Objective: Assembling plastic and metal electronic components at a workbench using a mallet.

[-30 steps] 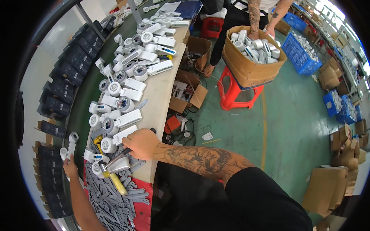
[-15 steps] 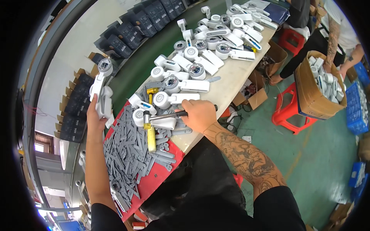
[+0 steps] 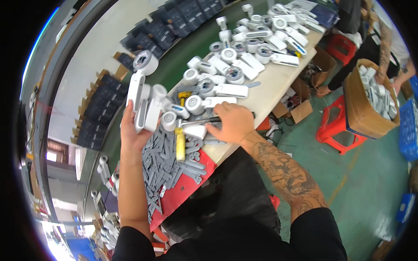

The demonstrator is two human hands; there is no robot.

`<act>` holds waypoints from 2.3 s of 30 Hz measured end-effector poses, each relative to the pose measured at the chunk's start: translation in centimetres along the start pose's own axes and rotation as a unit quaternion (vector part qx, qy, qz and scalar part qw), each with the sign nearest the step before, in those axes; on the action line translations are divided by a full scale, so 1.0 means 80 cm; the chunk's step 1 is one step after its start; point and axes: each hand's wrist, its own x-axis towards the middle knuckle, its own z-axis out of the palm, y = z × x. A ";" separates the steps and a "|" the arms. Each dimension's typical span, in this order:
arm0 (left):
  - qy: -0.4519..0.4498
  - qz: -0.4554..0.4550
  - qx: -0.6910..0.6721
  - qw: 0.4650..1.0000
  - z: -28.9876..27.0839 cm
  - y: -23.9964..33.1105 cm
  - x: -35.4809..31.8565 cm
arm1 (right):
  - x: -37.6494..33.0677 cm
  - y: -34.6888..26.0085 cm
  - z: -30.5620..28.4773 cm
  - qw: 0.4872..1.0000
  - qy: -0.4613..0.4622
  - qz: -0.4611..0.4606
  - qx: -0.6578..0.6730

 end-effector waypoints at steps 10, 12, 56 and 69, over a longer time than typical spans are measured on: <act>-0.065 0.057 -0.008 0.996 0.071 -0.031 -0.068 | 0.006 -0.021 -0.029 0.983 0.178 -0.002 0.050; -0.013 0.198 0.072 0.978 0.080 -0.057 -0.082 | 0.010 -0.074 -0.019 0.927 0.150 0.086 0.332; -0.003 0.189 0.249 0.950 -0.094 -0.211 -0.289 | -0.315 0.335 -0.397 0.762 0.499 0.363 0.195; 0.147 0.288 0.437 0.840 -0.162 -0.077 -0.196 | -0.325 0.043 -0.052 0.937 0.053 0.337 0.078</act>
